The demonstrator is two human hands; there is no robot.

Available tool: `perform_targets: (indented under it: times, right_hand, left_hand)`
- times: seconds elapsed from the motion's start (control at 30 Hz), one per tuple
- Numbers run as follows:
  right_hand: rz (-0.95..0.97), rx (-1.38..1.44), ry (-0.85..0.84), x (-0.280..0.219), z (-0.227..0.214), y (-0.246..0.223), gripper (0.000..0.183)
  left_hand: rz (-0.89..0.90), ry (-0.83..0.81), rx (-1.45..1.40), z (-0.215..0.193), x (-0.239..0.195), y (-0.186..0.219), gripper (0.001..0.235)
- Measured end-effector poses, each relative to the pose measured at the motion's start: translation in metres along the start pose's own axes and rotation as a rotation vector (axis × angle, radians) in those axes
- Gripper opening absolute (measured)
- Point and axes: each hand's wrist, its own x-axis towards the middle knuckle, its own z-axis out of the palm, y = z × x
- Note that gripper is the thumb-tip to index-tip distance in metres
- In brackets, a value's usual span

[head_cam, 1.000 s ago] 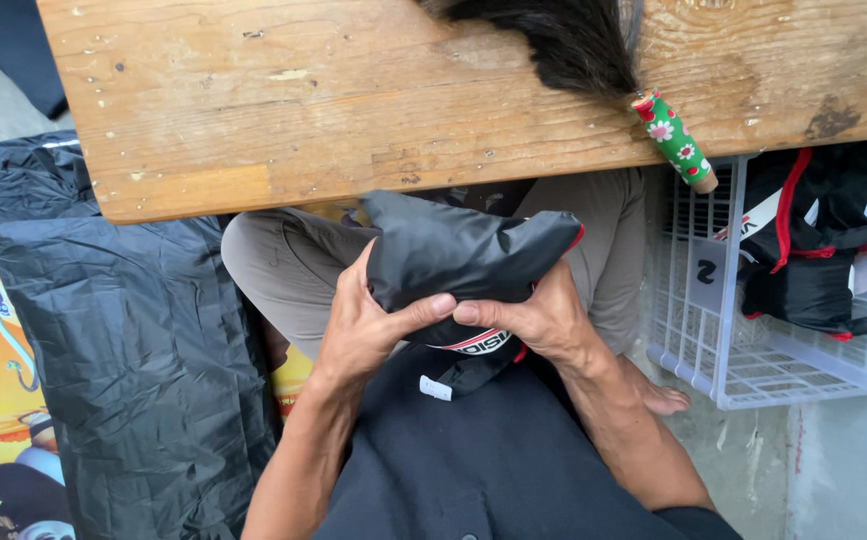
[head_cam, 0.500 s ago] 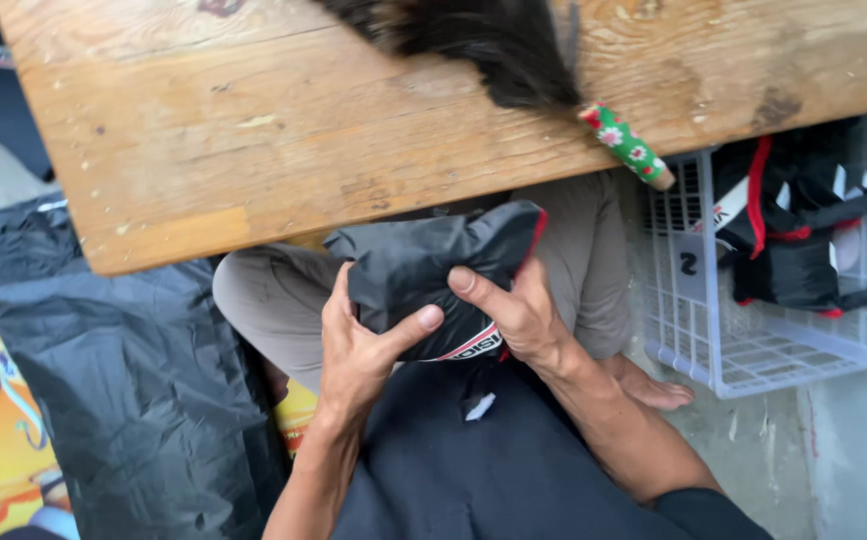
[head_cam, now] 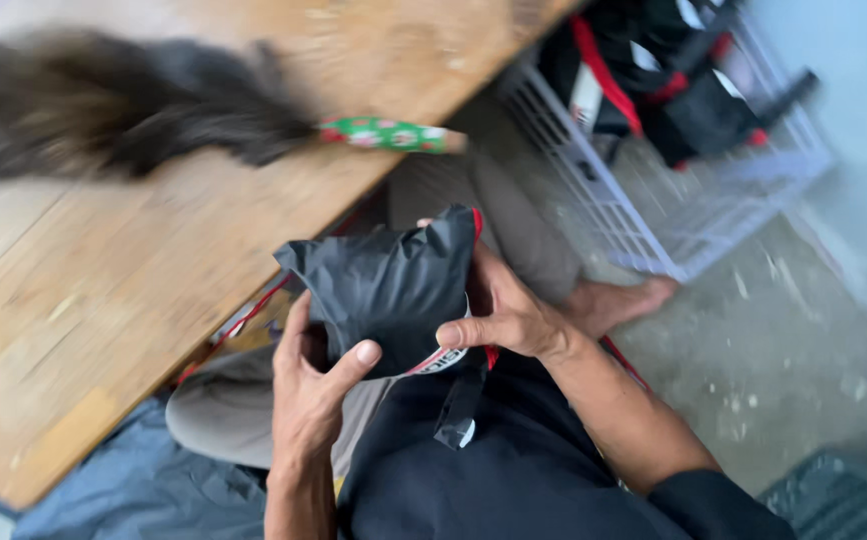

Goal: The person folds a black fabric item on a wooden table, secures it with a red strap, and brushes it with a feather duster. They then place the item in a plastic crate and fold a larger black fabric item on the table.

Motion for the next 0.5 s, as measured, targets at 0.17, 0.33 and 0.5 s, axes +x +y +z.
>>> perform_targets:
  times: [0.17, 0.33, 0.5]
  right_hand:
    - [-0.063, 0.020, 0.268, -0.032, -0.050, 0.006, 0.076]
    - [-0.100, 0.064, 0.501, -0.064, -0.081, -0.004, 0.070]
    - [-0.204, -0.309, 0.762, -0.086, -0.111, -0.001, 0.079]
  left_hand:
    - [0.035, -0.194, 0.316, 0.048, 0.019, 0.006, 0.091]
    - [0.138, -0.423, 0.339, 0.109, 0.047, -0.002, 0.076]
    - [0.170, -0.611, 0.298, 0.166, 0.075, -0.012, 0.073]
